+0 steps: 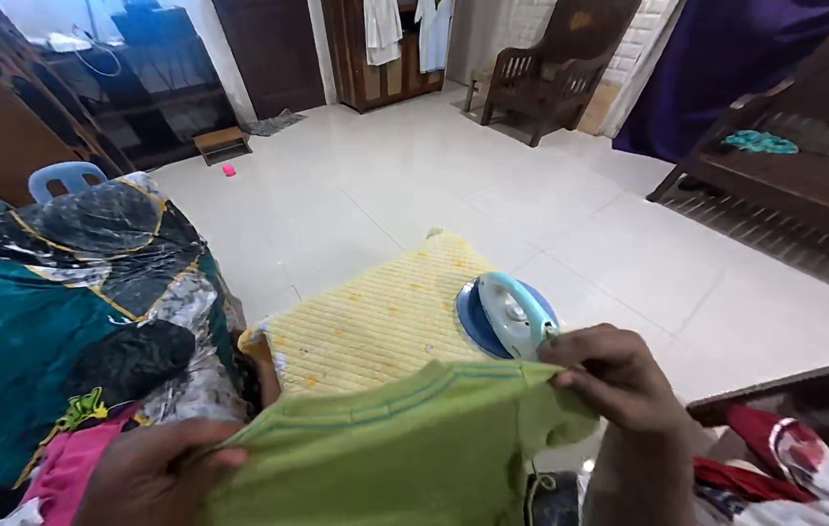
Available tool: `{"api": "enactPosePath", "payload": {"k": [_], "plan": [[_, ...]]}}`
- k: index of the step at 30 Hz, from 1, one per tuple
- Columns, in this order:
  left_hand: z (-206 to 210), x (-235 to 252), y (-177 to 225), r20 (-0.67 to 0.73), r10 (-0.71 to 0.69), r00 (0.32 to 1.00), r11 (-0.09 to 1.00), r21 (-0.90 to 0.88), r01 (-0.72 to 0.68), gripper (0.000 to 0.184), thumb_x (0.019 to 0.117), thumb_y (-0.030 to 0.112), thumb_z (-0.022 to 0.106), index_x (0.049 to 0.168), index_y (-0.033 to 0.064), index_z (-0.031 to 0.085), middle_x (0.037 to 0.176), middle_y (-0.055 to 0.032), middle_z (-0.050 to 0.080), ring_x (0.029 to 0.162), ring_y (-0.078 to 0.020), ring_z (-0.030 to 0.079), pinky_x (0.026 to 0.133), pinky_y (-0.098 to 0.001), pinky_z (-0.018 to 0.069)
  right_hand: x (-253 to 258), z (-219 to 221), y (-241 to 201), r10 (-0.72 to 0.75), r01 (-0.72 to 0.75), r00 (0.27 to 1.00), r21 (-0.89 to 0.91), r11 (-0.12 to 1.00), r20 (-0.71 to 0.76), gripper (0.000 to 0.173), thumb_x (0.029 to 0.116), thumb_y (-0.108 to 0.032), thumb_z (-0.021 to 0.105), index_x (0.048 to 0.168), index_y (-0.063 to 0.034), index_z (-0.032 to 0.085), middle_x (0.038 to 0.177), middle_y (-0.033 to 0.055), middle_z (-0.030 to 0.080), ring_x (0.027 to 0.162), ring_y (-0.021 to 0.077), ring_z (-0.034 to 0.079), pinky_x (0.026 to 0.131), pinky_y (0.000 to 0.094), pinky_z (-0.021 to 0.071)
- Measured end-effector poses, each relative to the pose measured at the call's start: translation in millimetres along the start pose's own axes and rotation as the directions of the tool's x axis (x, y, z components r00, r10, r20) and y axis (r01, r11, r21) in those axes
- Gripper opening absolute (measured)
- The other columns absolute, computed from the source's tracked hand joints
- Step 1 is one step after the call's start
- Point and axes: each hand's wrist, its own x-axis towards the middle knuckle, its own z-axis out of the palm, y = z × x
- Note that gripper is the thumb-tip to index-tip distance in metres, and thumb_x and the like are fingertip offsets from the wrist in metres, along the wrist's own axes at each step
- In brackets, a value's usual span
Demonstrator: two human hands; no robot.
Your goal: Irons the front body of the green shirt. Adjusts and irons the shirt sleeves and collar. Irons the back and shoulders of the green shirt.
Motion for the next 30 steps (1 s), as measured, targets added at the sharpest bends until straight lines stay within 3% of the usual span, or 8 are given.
{"api": "enactPosePath", "payload": {"k": [6,9,11,13,16,20,25,30], "plan": [[51,61,-119,-0.067,-0.140,0.988,0.990,-0.024,0.138,0.035,0.0983,0.048,0.064,0.100,0.0145,0.074,0.083,0.0069,0.073,0.070,0.0037,0.066,0.066,-0.0196,0.0584,43,-7,107,0.337,-0.337,0.941,-0.082,0.938,-0.010,0.021,0.1041,-0.023,0.062,0.103,-0.0054,0.073,0.085,-0.0039,0.071,0.073,0.0006,0.064,0.068,0.0215,0.0561],[85,89,-188,0.003,-0.330,0.944,0.936,0.129,0.327,0.041,0.0986,0.048,0.061,0.106,0.0093,0.075,0.081,-0.0016,0.071,0.069,-0.0095,0.066,0.068,-0.0357,0.0574,68,5,168,0.631,-0.615,0.770,-0.375,0.693,-0.096,0.027,0.1040,-0.028,0.059,0.110,-0.0060,0.074,0.087,0.0056,0.071,0.075,0.0123,0.065,0.075,0.0353,0.0563],[109,101,-231,0.068,-0.476,0.877,0.863,0.232,0.450,0.041,0.1005,0.048,0.059,0.110,0.0115,0.075,0.079,-0.0065,0.069,0.070,-0.0227,0.065,0.071,-0.0516,0.0549,85,18,202,0.783,-0.719,0.608,-0.513,0.469,-0.136,0.028,0.1045,-0.027,0.058,0.115,-0.0071,0.074,0.101,0.0130,0.074,0.093,0.0249,0.070,0.089,0.0490,0.0562],[127,106,-260,0.115,-0.593,0.797,0.783,0.314,0.537,0.043,0.1012,0.051,0.057,0.111,0.0131,0.074,0.078,-0.0091,0.068,0.073,-0.0297,0.066,0.073,-0.0591,0.0532,96,32,230,0.860,-0.742,0.486,-0.592,0.314,-0.154,0.026,0.1026,-0.024,0.058,0.114,-0.0071,0.074,0.110,0.0163,0.073,0.106,0.0320,0.070,0.096,0.0572,0.0538],[137,111,-273,0.167,-0.646,0.745,0.744,0.358,0.564,0.051,0.0964,0.063,0.058,0.108,0.0164,0.075,0.077,-0.0074,0.068,0.075,-0.0294,0.066,0.074,-0.0597,0.0526,108,44,256,0.893,-0.707,0.424,-0.671,0.224,-0.149,0.022,0.1002,-0.023,0.060,0.111,-0.0081,0.074,0.110,0.0160,0.072,0.109,0.0342,0.068,0.093,0.0605,0.0539],[140,106,-275,0.307,-0.672,0.674,0.734,0.400,0.549,0.063,0.0884,0.076,0.057,0.115,0.0206,0.072,0.096,-0.0047,0.073,0.091,-0.0267,0.070,0.083,-0.0605,0.0551,116,40,269,0.926,-0.680,0.374,-0.691,0.245,-0.041,0.024,0.1002,-0.019,0.059,0.117,-0.0089,0.072,0.113,0.0168,0.072,0.108,0.0351,0.069,0.093,0.0623,0.0533],[139,93,-275,0.337,-0.640,0.691,0.767,0.326,0.552,0.047,0.0980,0.057,0.060,0.107,0.0127,0.074,0.099,-0.0082,0.072,0.096,-0.0257,0.069,0.088,-0.0566,0.0545,111,33,282,0.922,-0.645,0.360,-0.676,0.356,0.142,0.044,0.1097,-0.038,0.048,0.126,-0.0021,0.067,0.114,0.0218,0.070,0.107,0.0350,0.068,0.098,0.0574,0.0507],[138,90,-274,0.299,-0.597,0.744,0.802,0.214,0.558,0.045,0.1046,0.049,0.052,0.103,0.0087,0.071,0.090,-0.0094,0.070,0.086,-0.0244,0.068,0.082,-0.0535,0.0540,95,30,288,0.832,-0.601,0.507,-0.598,0.530,0.227,0.051,0.1093,-0.045,0.047,0.106,0.0005,0.069,0.095,0.0173,0.068,0.090,0.0289,0.066,0.086,0.0523,0.0521]]}}
